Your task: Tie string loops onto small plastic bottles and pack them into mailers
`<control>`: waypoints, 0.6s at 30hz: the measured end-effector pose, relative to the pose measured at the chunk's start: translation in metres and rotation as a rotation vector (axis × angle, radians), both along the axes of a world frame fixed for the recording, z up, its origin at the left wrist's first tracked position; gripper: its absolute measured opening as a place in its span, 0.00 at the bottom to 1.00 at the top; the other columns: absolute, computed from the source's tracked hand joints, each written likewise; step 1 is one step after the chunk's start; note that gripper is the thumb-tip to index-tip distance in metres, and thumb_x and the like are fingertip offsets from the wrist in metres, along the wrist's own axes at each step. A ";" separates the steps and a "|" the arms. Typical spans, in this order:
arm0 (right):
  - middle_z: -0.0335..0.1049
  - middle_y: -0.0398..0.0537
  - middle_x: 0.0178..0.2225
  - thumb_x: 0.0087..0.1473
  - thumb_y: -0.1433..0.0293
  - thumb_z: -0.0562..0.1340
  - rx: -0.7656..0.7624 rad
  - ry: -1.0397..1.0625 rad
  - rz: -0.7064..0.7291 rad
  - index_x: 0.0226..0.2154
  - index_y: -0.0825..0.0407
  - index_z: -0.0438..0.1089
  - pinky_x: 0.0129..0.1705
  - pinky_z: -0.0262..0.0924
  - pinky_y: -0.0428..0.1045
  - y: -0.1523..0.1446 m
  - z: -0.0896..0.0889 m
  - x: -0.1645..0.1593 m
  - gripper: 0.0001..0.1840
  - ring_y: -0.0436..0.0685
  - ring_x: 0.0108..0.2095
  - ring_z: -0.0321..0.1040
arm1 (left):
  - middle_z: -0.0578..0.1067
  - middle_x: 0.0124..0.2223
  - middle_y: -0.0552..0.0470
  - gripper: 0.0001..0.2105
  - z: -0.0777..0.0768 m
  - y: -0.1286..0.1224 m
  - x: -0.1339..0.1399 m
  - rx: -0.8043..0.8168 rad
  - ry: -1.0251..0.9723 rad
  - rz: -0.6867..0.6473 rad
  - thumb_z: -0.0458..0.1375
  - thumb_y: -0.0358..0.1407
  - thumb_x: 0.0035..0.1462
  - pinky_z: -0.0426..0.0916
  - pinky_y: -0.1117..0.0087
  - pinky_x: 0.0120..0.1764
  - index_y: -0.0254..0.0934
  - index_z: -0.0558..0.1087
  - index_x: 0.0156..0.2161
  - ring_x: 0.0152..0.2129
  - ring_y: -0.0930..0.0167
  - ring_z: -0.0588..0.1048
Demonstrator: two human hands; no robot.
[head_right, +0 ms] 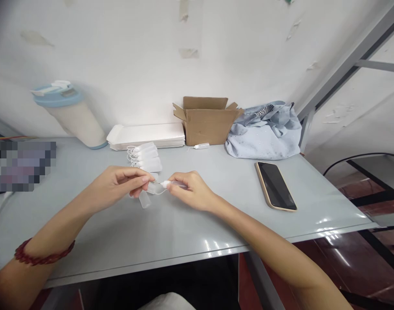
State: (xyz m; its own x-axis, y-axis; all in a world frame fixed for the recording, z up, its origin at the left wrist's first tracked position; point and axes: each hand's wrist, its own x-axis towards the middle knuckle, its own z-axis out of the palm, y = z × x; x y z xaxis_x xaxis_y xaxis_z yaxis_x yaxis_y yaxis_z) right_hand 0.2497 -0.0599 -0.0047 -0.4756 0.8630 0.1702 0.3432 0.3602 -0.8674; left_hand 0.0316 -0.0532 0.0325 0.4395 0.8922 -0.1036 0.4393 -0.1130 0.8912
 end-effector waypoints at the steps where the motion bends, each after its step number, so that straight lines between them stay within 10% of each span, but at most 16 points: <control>1: 0.62 0.41 0.22 0.57 0.63 0.56 -0.002 -0.004 0.000 0.30 0.56 0.72 0.27 0.51 0.44 0.000 0.000 0.000 0.15 0.47 0.24 0.54 | 0.71 0.24 0.56 0.11 0.000 0.000 0.000 -0.005 0.002 -0.002 0.56 0.42 0.57 0.64 0.77 0.25 0.36 0.75 0.30 0.20 0.77 0.68; 18: 0.58 0.38 0.18 0.53 0.67 0.58 0.004 -0.014 0.024 0.26 0.57 0.71 0.22 0.48 0.42 -0.004 -0.008 -0.005 0.11 0.45 0.19 0.51 | 0.69 0.23 0.57 0.09 -0.013 -0.010 0.011 -0.074 0.012 -0.049 0.55 0.37 0.56 0.62 0.76 0.25 0.36 0.73 0.29 0.21 0.76 0.68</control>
